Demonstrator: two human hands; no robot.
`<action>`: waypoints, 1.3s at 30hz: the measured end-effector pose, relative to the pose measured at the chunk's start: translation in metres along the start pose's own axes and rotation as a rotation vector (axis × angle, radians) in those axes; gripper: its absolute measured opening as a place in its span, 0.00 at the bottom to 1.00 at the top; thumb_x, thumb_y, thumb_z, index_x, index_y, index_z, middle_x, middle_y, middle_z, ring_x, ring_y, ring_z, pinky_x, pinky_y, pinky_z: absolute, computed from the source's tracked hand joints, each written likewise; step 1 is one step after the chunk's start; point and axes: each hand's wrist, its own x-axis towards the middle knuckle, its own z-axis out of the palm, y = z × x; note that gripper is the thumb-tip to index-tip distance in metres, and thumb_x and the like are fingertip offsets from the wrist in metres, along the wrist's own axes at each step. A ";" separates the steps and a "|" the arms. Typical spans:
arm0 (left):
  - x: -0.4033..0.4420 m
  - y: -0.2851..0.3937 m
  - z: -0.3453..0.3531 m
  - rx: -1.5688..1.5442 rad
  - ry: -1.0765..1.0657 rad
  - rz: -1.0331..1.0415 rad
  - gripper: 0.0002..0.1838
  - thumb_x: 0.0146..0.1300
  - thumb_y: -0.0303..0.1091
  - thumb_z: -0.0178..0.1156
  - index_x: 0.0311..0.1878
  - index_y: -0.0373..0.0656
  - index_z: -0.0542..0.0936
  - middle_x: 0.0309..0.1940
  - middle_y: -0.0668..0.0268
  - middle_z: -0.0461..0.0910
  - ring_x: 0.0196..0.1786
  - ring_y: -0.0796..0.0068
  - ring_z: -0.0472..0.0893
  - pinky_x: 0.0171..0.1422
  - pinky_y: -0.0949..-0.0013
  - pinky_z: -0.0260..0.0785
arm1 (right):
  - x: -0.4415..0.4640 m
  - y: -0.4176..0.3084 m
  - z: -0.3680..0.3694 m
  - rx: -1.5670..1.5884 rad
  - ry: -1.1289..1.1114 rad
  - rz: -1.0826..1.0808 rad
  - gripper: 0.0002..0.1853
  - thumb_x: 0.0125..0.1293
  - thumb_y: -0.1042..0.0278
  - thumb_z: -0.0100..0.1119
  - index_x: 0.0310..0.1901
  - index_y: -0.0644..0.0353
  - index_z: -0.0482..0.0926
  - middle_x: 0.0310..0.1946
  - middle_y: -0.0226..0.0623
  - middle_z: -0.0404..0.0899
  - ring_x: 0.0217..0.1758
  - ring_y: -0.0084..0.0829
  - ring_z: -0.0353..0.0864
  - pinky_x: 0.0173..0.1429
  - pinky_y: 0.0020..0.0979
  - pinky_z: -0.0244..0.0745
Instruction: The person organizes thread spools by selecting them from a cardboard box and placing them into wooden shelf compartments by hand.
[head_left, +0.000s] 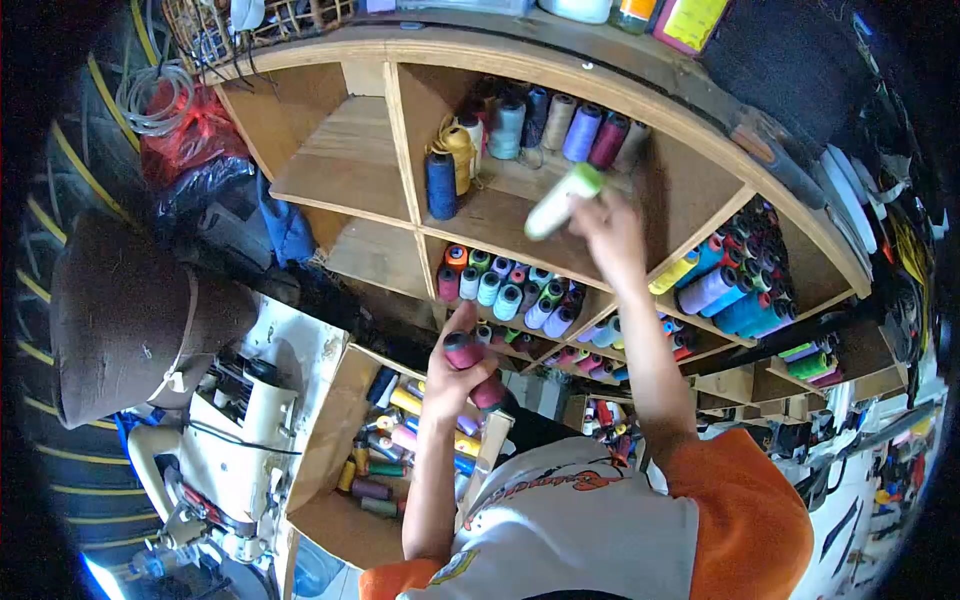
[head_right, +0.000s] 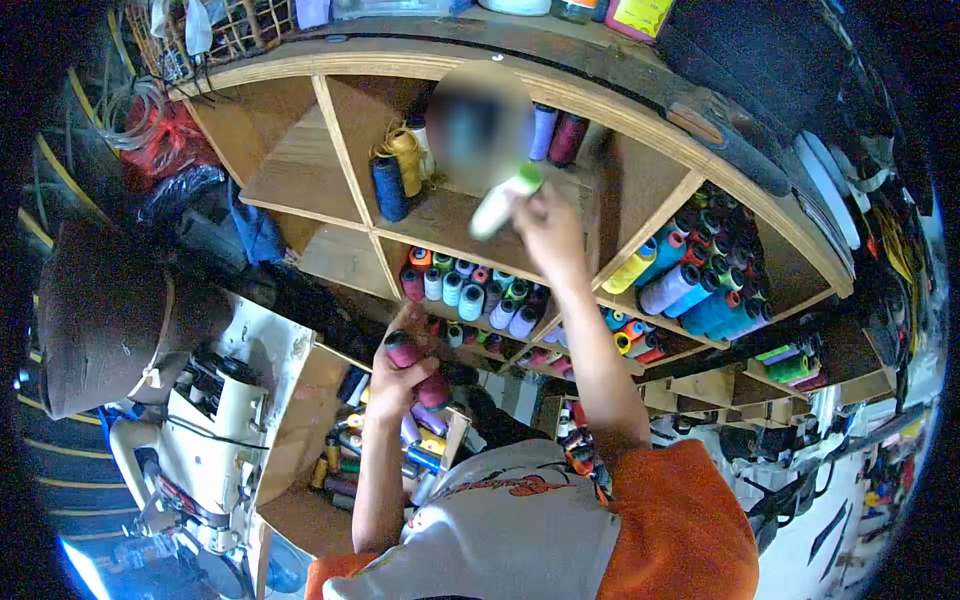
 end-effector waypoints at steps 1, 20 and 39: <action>-0.005 0.002 -0.004 -0.047 0.015 -0.033 0.43 0.45 0.19 0.64 0.67 0.36 0.58 0.63 0.55 0.65 0.64 0.65 0.68 0.66 0.65 0.59 | 0.022 -0.001 -0.002 0.120 0.084 -0.030 0.23 0.62 0.54 0.60 0.53 0.61 0.72 0.42 0.37 0.81 0.41 0.29 0.81 0.46 0.31 0.76; -0.058 -0.011 -0.051 -0.128 0.320 -0.123 0.36 0.48 0.17 0.60 0.64 0.37 0.62 0.56 0.54 0.72 0.59 0.58 0.73 0.61 0.60 0.67 | 0.150 0.068 0.038 1.827 0.218 1.067 0.17 0.70 0.71 0.46 0.58 0.67 0.68 0.55 0.50 0.70 0.56 0.47 0.74 0.42 0.36 0.85; -0.084 -0.031 -0.048 -0.077 0.413 -0.127 0.34 0.51 0.18 0.62 0.63 0.38 0.64 0.54 0.58 0.73 0.56 0.63 0.75 0.59 0.64 0.68 | 0.209 0.114 0.070 1.266 0.380 0.929 0.19 0.71 0.73 0.38 0.61 0.71 0.60 0.55 0.64 0.65 0.54 0.70 0.67 0.45 0.55 0.82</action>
